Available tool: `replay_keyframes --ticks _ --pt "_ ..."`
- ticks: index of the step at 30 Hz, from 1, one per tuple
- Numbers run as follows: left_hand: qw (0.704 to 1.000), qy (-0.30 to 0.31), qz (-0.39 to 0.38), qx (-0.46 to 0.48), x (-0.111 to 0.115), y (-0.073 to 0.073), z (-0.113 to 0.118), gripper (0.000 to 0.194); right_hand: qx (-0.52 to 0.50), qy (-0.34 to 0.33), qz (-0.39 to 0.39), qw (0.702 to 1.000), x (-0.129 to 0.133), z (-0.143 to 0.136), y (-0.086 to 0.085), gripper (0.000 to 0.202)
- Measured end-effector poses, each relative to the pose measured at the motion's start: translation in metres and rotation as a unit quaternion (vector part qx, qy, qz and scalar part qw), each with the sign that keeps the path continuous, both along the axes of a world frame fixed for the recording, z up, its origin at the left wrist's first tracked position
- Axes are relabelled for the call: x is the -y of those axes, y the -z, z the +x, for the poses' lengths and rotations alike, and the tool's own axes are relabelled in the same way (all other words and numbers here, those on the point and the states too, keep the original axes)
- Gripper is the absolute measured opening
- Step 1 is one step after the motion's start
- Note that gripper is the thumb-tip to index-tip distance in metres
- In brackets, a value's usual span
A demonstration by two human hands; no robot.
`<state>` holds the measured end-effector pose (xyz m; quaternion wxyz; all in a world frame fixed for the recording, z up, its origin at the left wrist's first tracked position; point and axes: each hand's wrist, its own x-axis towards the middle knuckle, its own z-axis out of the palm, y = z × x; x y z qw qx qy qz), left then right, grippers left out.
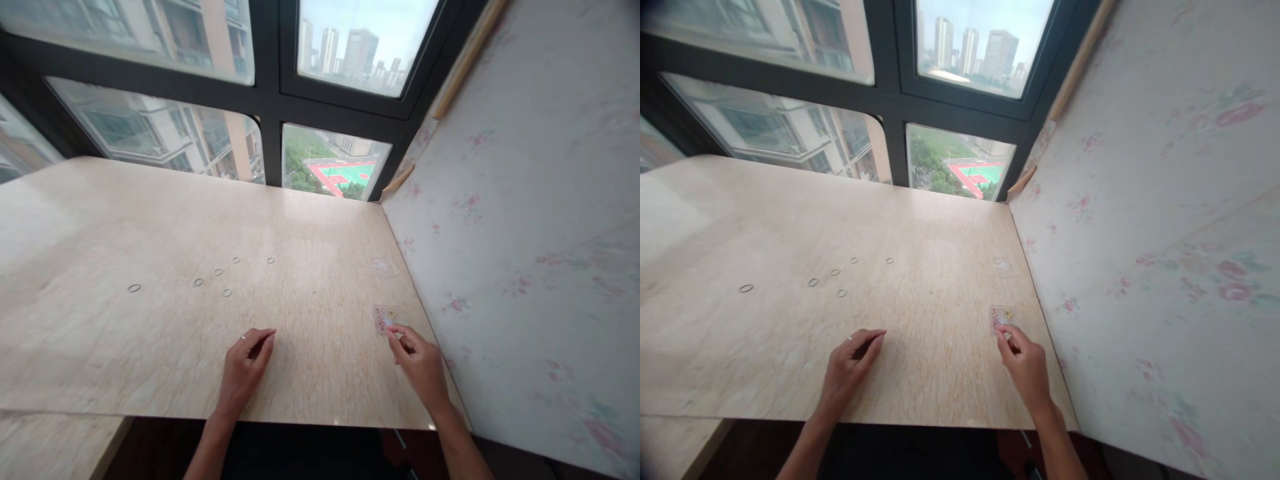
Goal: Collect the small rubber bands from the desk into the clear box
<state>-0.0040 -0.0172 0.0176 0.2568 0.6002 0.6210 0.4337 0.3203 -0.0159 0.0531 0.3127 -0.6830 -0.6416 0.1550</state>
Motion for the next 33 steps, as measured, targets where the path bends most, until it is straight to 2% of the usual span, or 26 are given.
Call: replay_keyframes --ticks 3,6,10,12,14,17,21,26,33 --pt "0.999 0.003 -0.018 0.028 0.002 -0.001 -0.002 0.021 -0.020 -0.080 0.013 0.997 0.012 -0.028 0.023 0.031" --pt "0.997 -0.003 -0.036 0.068 0.002 -0.001 -0.012 0.022 -0.019 -0.146 0.015 0.989 0.016 -0.044 0.040 0.030" --pt "0.993 -0.094 -0.038 0.058 -0.008 -0.004 -0.042 0.024 -0.044 -0.137 0.011 0.989 0.012 -0.045 0.045 0.032" --pt "0.989 -0.144 -0.040 0.006 -0.017 -0.006 -0.062 0.025 -0.066 -0.122 0.001 0.990 0.009 -0.043 0.043 0.034" --pt "0.982 -0.164 -0.060 -0.076 -0.030 -0.009 -0.078 0.029 -0.083 -0.117 -0.005 0.990 0.008 -0.042 0.041 0.035" --pt "0.962 -0.145 -0.112 -0.202 -0.049 -0.013 -0.092 0.034 -0.099 -0.112 -0.011 0.989 0.007 -0.042 0.042 0.036" --pt "0.931 -0.114 -0.164 -0.306 -0.066 -0.015 -0.088 0.029 -0.111 -0.102 -0.020 0.988 0.006 -0.042 0.045 0.036" --pt "0.912 -0.098 -0.163 -0.362 -0.074 -0.016 -0.077 0.028 -0.116 -0.094 -0.017 0.989 0.006 -0.041 0.047 0.036" --pt "0.895 -0.056 -0.187 -0.402 -0.077 -0.026 -0.081 0.020 -0.110 -0.108 -0.014 0.988 0.006 -0.039 0.048 0.035"
